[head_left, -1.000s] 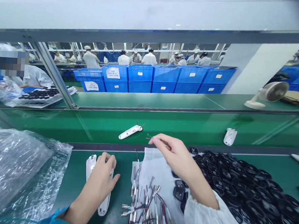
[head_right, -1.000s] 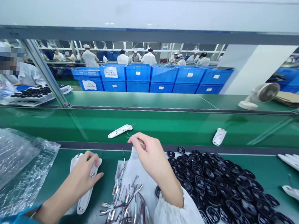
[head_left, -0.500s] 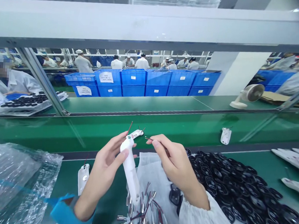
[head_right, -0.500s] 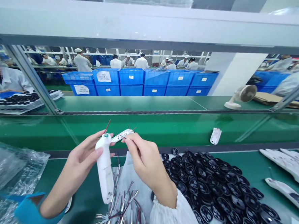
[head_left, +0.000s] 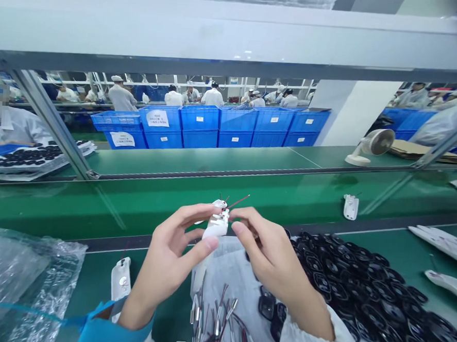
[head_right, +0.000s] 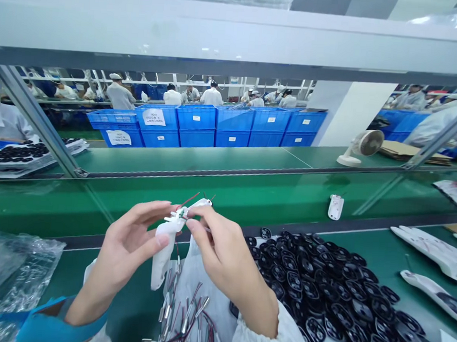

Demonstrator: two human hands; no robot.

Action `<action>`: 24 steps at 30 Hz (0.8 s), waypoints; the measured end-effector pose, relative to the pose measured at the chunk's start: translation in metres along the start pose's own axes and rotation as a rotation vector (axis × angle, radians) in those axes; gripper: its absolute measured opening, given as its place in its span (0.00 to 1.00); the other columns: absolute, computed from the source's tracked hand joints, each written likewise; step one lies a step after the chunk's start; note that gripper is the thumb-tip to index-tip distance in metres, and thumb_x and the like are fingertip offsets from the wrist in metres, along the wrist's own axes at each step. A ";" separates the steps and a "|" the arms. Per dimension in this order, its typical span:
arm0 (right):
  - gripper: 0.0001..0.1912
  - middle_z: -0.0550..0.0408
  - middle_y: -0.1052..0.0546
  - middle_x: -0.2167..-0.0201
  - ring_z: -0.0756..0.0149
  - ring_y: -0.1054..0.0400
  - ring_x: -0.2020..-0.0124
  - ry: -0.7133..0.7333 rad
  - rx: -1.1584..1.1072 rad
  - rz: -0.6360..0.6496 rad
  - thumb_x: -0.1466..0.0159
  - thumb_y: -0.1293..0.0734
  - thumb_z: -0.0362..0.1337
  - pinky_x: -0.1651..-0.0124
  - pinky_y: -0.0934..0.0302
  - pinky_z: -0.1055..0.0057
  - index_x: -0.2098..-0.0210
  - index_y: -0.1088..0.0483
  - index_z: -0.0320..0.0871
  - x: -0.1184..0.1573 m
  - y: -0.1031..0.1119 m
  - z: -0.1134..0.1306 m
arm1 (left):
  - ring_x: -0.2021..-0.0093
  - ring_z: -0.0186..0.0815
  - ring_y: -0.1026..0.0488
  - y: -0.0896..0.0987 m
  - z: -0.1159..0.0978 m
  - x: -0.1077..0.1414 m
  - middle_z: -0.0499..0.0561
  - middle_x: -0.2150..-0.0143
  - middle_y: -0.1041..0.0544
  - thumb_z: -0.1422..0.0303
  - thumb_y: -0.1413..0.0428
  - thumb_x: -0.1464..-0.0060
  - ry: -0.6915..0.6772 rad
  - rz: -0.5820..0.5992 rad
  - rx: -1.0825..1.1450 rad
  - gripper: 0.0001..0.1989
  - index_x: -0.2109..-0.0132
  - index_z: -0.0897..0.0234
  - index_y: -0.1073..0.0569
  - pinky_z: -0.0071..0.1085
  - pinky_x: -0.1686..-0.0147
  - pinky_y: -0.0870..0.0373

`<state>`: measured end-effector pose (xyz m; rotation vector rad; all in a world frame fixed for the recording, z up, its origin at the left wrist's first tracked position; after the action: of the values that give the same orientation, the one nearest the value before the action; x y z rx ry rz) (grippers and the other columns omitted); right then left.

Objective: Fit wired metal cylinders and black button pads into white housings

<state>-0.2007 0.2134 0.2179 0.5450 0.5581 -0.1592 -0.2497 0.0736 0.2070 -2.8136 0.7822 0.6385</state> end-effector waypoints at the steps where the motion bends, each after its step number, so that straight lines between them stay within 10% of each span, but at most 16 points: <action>1: 0.08 0.62 0.28 0.70 0.71 0.35 0.73 -0.049 -0.023 0.006 0.23 0.42 0.37 0.68 0.39 0.74 0.52 0.32 0.47 0.000 -0.002 -0.005 | 0.41 0.38 0.24 -0.001 0.001 0.000 0.46 0.43 0.20 0.69 0.35 0.38 0.005 0.005 -0.028 0.18 0.44 0.43 0.21 0.26 0.48 0.20; 11: 0.28 0.49 0.34 0.40 0.70 0.28 0.61 -0.164 -0.258 -0.036 0.25 0.41 0.36 0.55 0.26 0.66 0.29 0.51 0.55 0.007 -0.002 -0.020 | 0.41 0.42 0.23 -0.009 0.009 -0.003 0.47 0.41 0.21 0.68 0.38 0.35 -0.033 -0.012 -0.239 0.16 0.42 0.50 0.20 0.31 0.47 0.19; 16: 0.11 0.52 0.18 0.57 0.62 0.20 0.58 -0.303 -0.325 0.033 0.35 0.26 0.41 0.52 0.23 0.66 0.55 0.21 0.45 0.007 0.007 -0.033 | 0.40 0.43 0.24 -0.002 0.012 -0.004 0.48 0.41 0.21 0.65 0.38 0.34 0.019 -0.042 -0.164 0.15 0.42 0.52 0.20 0.31 0.47 0.20; 24: 0.15 0.56 0.19 0.71 0.65 0.21 0.71 -0.233 -0.314 -0.050 0.40 0.21 0.48 0.64 0.24 0.71 0.68 0.25 0.45 0.002 0.009 -0.030 | 0.41 0.40 0.23 -0.013 0.023 -0.003 0.48 0.40 0.21 0.64 0.40 0.33 0.108 0.097 -0.087 0.14 0.42 0.50 0.20 0.29 0.46 0.21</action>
<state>-0.2099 0.2367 0.1996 0.2034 0.3601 -0.1759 -0.2530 0.0920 0.1879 -2.9248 0.9368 0.5511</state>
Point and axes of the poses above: each hand's wrist, its own x-axis away from the middle knuckle, its own y-axis out of the back of the hand, z = x × y, the point moved 10 cm from there along -x, towards the middle knuckle
